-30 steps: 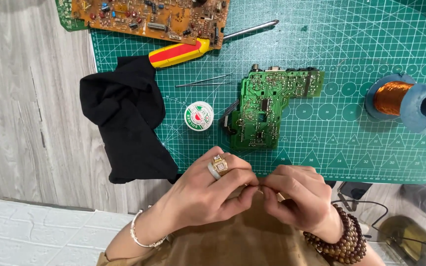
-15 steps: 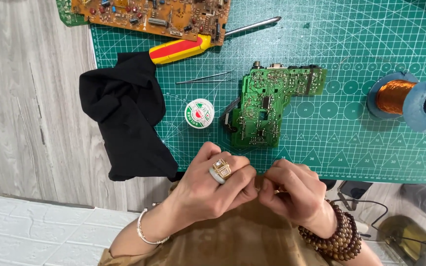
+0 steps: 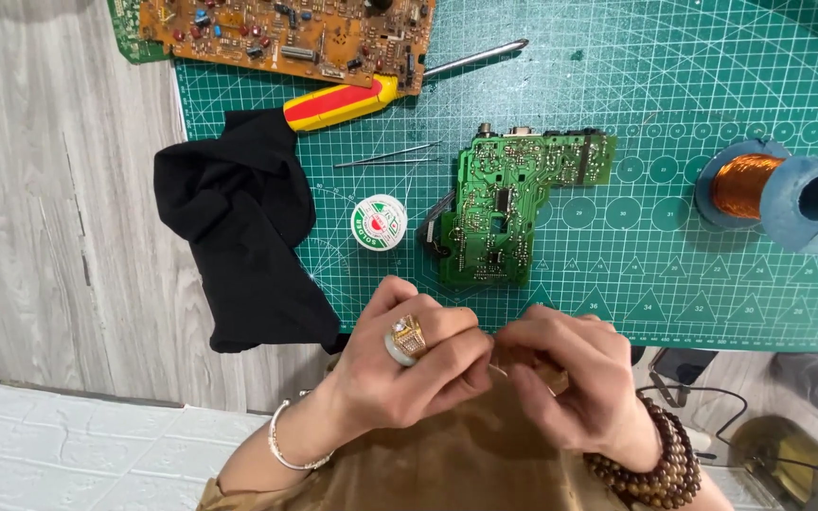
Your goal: Soldering electronic components onto a printed circuit board using a soldering iron and solder wire
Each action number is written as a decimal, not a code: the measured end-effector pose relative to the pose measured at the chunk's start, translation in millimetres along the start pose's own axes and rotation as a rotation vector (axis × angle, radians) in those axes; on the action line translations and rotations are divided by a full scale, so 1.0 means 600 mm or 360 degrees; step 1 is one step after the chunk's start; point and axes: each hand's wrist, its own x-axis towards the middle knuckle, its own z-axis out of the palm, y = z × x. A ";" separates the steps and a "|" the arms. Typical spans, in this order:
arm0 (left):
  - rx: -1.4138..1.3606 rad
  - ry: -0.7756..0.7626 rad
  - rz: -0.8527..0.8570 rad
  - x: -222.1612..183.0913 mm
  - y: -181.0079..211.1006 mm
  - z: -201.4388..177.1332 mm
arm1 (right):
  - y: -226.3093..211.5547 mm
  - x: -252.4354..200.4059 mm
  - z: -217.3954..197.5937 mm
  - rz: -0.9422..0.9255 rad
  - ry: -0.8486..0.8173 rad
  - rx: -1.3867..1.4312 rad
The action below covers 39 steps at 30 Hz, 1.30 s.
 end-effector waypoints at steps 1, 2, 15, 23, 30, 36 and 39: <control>-0.0049 -0.0039 -0.0003 -0.001 0.001 -0.001 | -0.006 0.005 0.002 -0.0022 -0.0006 0.0004; -0.0048 -0.0041 0.0000 0.000 0.002 0.001 | -0.002 0.005 0.006 -0.0023 -0.0003 0.0005; 0.0016 0.0065 -0.0139 -0.004 0.006 0.017 | 0.020 0.004 0.031 -0.0135 0.0261 0.0091; -0.0302 0.0037 -0.0349 -0.008 0.006 0.017 | 0.020 -0.003 0.029 0.0035 0.0268 0.0207; -0.0648 0.0012 -0.0564 -0.009 0.010 0.018 | 0.019 -0.016 0.023 0.0208 0.0268 0.0319; -0.0923 -0.0002 -0.0747 -0.014 0.009 0.020 | 0.021 -0.023 0.017 0.0349 0.0250 0.0413; -0.1140 -0.0012 -0.0853 -0.023 0.004 0.021 | 0.023 -0.024 0.011 0.0440 0.0164 0.0448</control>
